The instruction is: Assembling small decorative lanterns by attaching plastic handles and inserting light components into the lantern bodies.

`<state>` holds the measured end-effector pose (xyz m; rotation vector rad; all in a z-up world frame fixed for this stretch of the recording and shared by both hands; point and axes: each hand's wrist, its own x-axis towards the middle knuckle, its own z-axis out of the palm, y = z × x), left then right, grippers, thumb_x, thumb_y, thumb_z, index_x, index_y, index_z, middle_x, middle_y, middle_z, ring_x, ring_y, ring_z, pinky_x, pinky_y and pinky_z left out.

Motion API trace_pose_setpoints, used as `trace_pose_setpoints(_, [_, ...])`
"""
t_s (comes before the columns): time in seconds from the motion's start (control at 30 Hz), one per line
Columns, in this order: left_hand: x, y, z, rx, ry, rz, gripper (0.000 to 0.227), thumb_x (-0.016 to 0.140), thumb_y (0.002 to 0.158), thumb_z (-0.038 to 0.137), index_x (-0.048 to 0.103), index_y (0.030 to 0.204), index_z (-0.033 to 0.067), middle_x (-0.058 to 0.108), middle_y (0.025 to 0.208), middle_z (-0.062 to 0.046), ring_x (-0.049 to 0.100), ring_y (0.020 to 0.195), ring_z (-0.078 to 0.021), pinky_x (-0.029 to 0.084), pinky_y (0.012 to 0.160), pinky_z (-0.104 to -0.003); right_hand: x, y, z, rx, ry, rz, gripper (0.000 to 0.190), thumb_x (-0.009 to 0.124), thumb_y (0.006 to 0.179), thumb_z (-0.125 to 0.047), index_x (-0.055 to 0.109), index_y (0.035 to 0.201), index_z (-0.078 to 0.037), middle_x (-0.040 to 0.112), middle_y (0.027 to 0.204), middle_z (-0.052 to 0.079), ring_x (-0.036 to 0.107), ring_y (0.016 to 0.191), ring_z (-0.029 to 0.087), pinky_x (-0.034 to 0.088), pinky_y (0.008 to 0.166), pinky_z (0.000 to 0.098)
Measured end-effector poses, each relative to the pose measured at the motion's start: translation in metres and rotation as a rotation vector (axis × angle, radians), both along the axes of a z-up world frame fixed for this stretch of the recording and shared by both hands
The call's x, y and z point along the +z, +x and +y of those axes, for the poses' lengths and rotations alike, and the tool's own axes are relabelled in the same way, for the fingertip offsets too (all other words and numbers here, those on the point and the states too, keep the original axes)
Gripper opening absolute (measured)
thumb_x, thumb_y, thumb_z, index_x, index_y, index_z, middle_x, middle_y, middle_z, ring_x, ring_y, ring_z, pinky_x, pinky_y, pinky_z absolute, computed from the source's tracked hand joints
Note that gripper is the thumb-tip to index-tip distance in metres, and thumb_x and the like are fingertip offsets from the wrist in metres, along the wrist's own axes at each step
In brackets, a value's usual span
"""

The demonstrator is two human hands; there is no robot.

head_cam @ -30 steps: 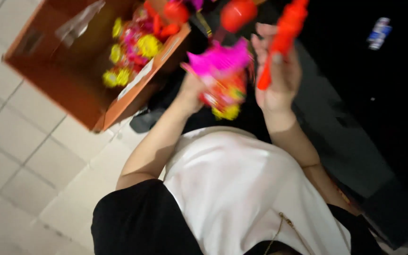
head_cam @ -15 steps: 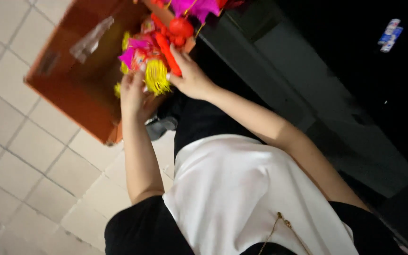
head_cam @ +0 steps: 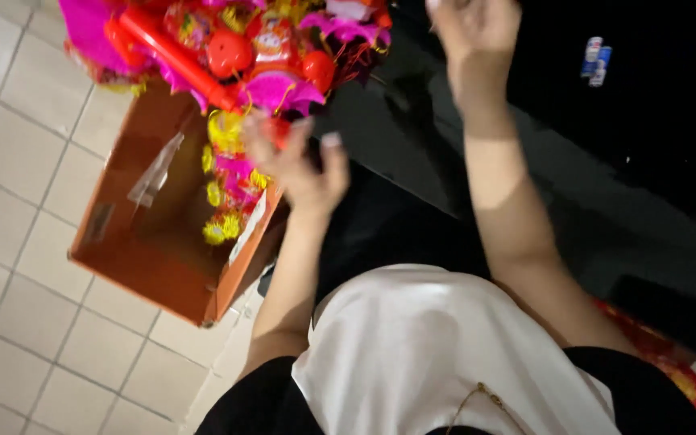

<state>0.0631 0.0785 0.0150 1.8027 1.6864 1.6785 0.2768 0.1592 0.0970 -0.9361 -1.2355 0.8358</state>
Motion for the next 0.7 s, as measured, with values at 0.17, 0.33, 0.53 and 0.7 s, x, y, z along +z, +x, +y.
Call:
trace_pose_setpoints(0.17, [0.022,0.082,0.078,-0.268,0.096,0.322,0.039,0.073,0.097,0.041,0.069,0.132,0.0226,0.034,0.157,-0.011,0.018,0.154,-0.0403,0.018,0.13,-0.068,-0.002,0.012,-0.001,-0.087,0.043,0.047,0.014,0.071,0.099,-0.005,0.065,0.112,-0.006,0.069,0.108,0.009,0.066,0.092,0.016,0.054,0.078,0.028])
trace_pose_setpoints(0.33, [0.016,0.142,0.141,-0.167,0.223,0.652,0.043,0.075,0.095,0.031,0.061,0.133,0.0189,0.045,0.14,-0.012,0.03,0.137,-0.0383,0.007,0.112,-0.088,0.0,0.033,0.014,-0.151,0.125,0.082,0.012,0.07,0.1,-0.005,0.065,0.11,-0.005,0.068,0.106,0.009,0.066,0.093,0.016,0.054,0.079,0.0295])
trace_pose_setpoints(0.53, [0.002,0.143,0.145,-0.237,0.204,0.674,0.051,0.072,0.088,0.019,0.061,0.138,0.0163,0.025,0.164,-0.009,0.021,0.155,-0.0347,-0.007,0.12,-0.076,0.013,0.06,0.053,-0.189,0.259,0.116,0.009,0.068,0.1,-0.004,0.065,0.108,-0.005,0.067,0.104,0.009,0.065,0.093,0.017,0.054,0.08,0.0313])
trace_pose_setpoints(0.7, [0.008,0.141,0.151,-0.247,0.139,0.581,0.046,0.07,0.087,0.02,0.063,0.133,0.0163,0.031,0.162,-0.009,0.025,0.155,-0.0351,-0.007,0.124,-0.067,-0.006,0.104,0.062,-0.211,0.37,0.159,0.006,0.067,0.1,-0.004,0.065,0.106,-0.004,0.066,0.102,0.008,0.065,0.093,0.017,0.054,0.081,0.0329])
